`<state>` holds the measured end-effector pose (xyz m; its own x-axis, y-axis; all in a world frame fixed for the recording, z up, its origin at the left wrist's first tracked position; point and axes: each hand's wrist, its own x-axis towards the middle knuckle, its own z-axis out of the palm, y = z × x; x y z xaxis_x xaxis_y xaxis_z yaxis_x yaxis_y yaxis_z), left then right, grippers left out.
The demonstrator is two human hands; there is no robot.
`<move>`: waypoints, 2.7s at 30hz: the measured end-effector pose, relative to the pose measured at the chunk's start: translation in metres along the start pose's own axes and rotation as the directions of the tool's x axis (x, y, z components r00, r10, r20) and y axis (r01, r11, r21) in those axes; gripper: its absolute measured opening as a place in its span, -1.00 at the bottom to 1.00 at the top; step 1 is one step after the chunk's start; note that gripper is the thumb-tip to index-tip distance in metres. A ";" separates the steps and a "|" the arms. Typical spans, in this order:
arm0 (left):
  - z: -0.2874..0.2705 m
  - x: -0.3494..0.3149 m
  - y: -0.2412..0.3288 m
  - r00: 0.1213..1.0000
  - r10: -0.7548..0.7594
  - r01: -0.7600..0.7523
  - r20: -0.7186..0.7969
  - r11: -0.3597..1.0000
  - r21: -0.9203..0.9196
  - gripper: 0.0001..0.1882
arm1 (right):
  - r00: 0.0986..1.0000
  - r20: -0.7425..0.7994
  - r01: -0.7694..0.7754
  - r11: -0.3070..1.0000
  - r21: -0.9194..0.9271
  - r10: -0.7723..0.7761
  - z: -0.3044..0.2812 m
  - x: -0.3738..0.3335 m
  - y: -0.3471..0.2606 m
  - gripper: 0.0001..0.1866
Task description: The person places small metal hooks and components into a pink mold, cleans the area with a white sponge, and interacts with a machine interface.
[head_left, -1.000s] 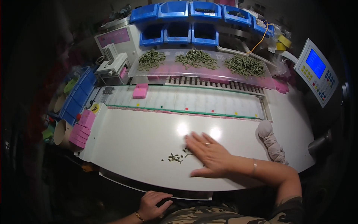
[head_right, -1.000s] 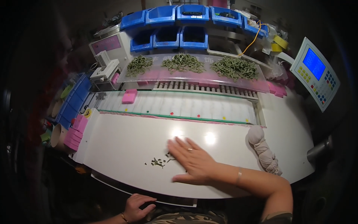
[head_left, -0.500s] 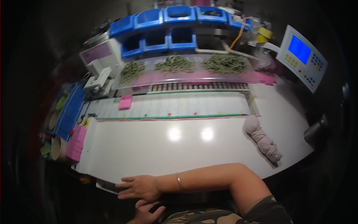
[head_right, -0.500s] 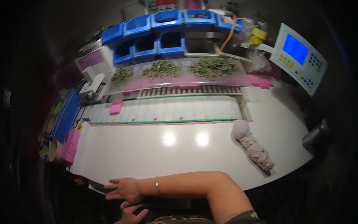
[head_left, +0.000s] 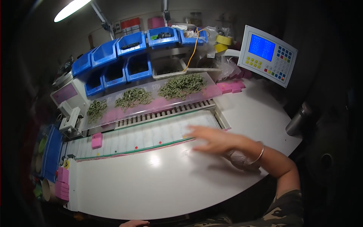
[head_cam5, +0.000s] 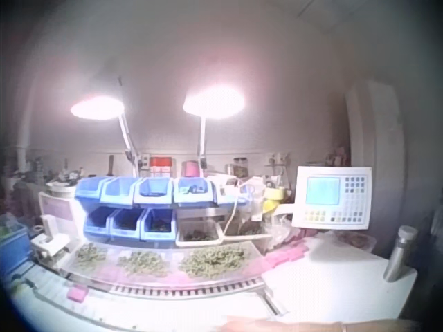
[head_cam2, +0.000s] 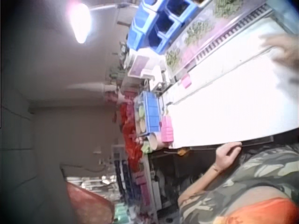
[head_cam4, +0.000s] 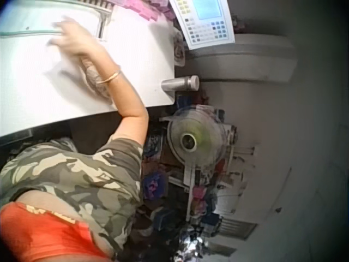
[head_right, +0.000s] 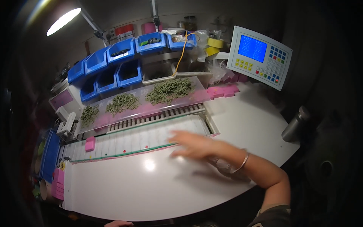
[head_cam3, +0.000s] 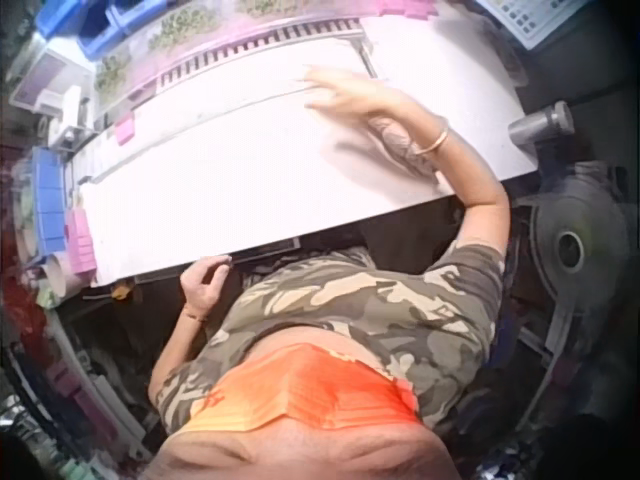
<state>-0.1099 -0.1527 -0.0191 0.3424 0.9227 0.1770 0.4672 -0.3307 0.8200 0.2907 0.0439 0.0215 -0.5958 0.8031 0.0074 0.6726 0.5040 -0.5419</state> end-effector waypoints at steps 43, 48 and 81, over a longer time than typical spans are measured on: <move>0.288 0.552 0.034 0.868 0.335 -0.488 0.367 0.715 0.500 -0.33 | 0.254 -0.846 -0.784 0.613 0.104 0.468 -0.105 -0.023 0.359 -0.54; 0.302 0.525 0.054 0.837 0.426 -0.546 0.343 0.646 0.533 -0.35 | 0.337 -0.865 -0.743 0.670 -0.002 0.372 -0.113 -0.053 0.372 -0.61; 0.010 0.246 -0.037 0.782 0.360 -0.602 0.508 0.648 0.466 -0.36 | 0.846 -0.231 -0.502 0.864 -0.041 0.480 0.016 -0.014 0.020 -0.25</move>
<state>-0.0348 0.0843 -0.0115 0.8505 0.5020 0.1571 0.4772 -0.8620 0.1712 0.3052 0.0378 -0.0023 -0.0796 0.9950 -0.0601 0.8980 0.0454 -0.4376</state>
